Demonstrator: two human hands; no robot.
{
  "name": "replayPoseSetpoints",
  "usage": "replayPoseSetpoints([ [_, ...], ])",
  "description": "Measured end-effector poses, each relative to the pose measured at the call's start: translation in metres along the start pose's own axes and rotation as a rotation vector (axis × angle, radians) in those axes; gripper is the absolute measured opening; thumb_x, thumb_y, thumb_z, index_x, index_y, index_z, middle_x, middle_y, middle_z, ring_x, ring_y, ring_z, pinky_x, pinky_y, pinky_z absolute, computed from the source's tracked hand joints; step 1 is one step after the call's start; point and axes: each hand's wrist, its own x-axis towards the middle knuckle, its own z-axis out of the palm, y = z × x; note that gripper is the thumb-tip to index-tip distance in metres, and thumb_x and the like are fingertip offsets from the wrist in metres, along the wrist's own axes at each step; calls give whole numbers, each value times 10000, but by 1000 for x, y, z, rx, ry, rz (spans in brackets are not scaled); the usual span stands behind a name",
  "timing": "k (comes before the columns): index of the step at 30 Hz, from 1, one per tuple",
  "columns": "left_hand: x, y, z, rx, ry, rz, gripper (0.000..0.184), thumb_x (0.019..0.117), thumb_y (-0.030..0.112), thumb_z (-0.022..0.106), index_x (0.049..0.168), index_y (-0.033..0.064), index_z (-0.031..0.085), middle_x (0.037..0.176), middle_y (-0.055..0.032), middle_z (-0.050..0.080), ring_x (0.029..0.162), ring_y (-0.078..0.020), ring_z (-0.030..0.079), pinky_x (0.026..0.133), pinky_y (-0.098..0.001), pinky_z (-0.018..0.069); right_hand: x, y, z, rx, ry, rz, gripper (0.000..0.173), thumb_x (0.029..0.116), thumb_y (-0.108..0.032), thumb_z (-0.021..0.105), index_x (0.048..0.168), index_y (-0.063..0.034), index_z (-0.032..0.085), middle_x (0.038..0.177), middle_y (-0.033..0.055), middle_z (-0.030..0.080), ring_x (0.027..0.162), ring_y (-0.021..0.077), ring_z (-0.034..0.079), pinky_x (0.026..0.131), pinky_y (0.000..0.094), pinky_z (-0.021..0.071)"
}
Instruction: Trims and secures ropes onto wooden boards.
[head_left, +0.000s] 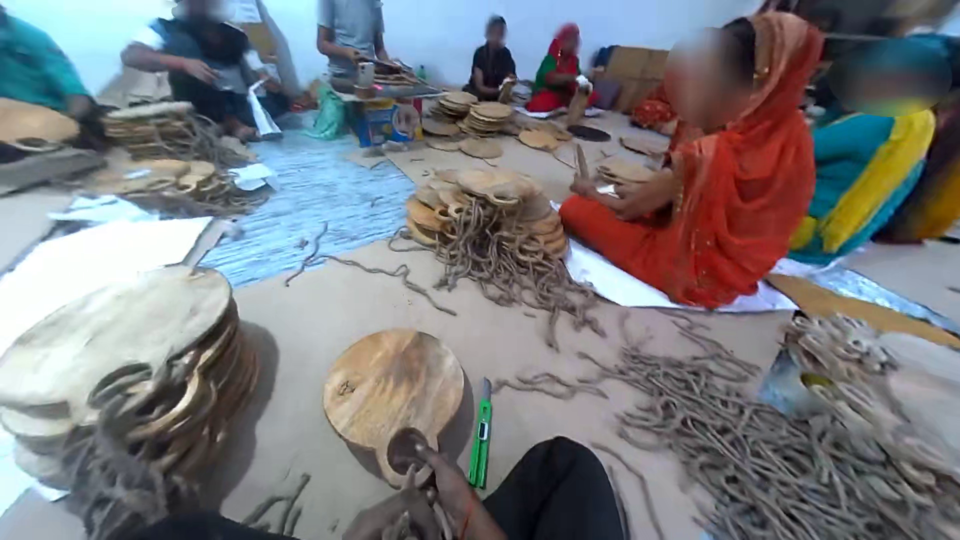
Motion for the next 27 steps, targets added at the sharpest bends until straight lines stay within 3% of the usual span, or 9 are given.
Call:
replayPoseSetpoints([
  [3, 11, -14, -52, 606, 3, -81, 379, 1070, 281, 502, 1026, -46, 689, 961, -138, 697, 884, -167, 662, 826, -377, 560, -9, -7, 0, 37, 22, -92, 209, 1085, -193, 491, 1180, -25, 571, 826, 44, 681, 521, 33, 511, 464, 184, 409],
  [5, 6, -38, -92, 895, 112, -225, 321, 1030, 208, 555, 1056, -78, 699, 986, -224, 692, 890, -330, 678, 825, -518, 555, -13, -9, -2, 77, 16, -154, 207, 1083, -161, 471, 1200, -22, 571, 929, 65, 729, 564, 27, 546, 488, 183, 421],
  [8, -6, -76, -136, 999, 253, -673, 402, 1071, 254, 496, 1163, -96, 671, 1093, -306, 675, 1048, -461, 657, 961, -631, 483, -9, -10, -5, 85, 49, -226, 205, 1070, -123, 485, 1205, -3, 581, 932, 86, 721, 585, 54, 576, 513, 205, 468],
  [10, -3, -87, -136, 965, 206, -841, 414, 1074, 269, 491, 1204, -82, 668, 1158, -315, 657, 1118, -472, 633, 1003, -642, 454, -11, -17, -6, 52, 75, -267, 248, 1060, -99, 484, 1278, 8, 538, 979, 102, 724, 602, 63, 585, 524, 215, 473],
  [14, 13, -96, -104, 803, 75, -713, 311, 1045, 177, 560, 1197, -72, 669, 1109, -286, 655, 979, -406, 667, 917, -567, 525, 3, -39, -14, 36, 138, -334, 220, 1073, -111, 473, 1228, 13, 568, 963, 98, 723, 604, 77, 602, 528, 223, 495],
  [18, 11, -111, -99, 773, -156, -737, 241, 1006, 71, 576, 1165, -70, 689, 1236, -299, 630, 1113, -440, 642, 993, -583, 499, 24, -77, -28, 60, 192, -389, 214, 1069, -123, 502, 1222, 14, 562, 914, 116, 707, 599, 103, 613, 495, 230, 493],
  [23, 10, -117, -105, 740, -94, -801, 261, 989, 85, 618, 1191, -74, 663, 1292, -298, 589, 1101, -413, 639, 979, -537, 518, 62, -135, -25, -104, 140, -453, 317, 1078, -135, 487, 1357, 16, 485, 1030, 136, 715, 698, 146, 668, 558, 272, 541],
  [27, 9, -117, -105, 668, -57, -788, 278, 975, 80, 631, 1202, -81, 651, 1313, -299, 576, 1115, -415, 637, 977, -538, 523, 104, -183, -7, -166, 102, -381, 259, 1098, -154, 457, 1290, 7, 524, 1025, 124, 725, 686, 130, 658, 536, 252, 509],
])
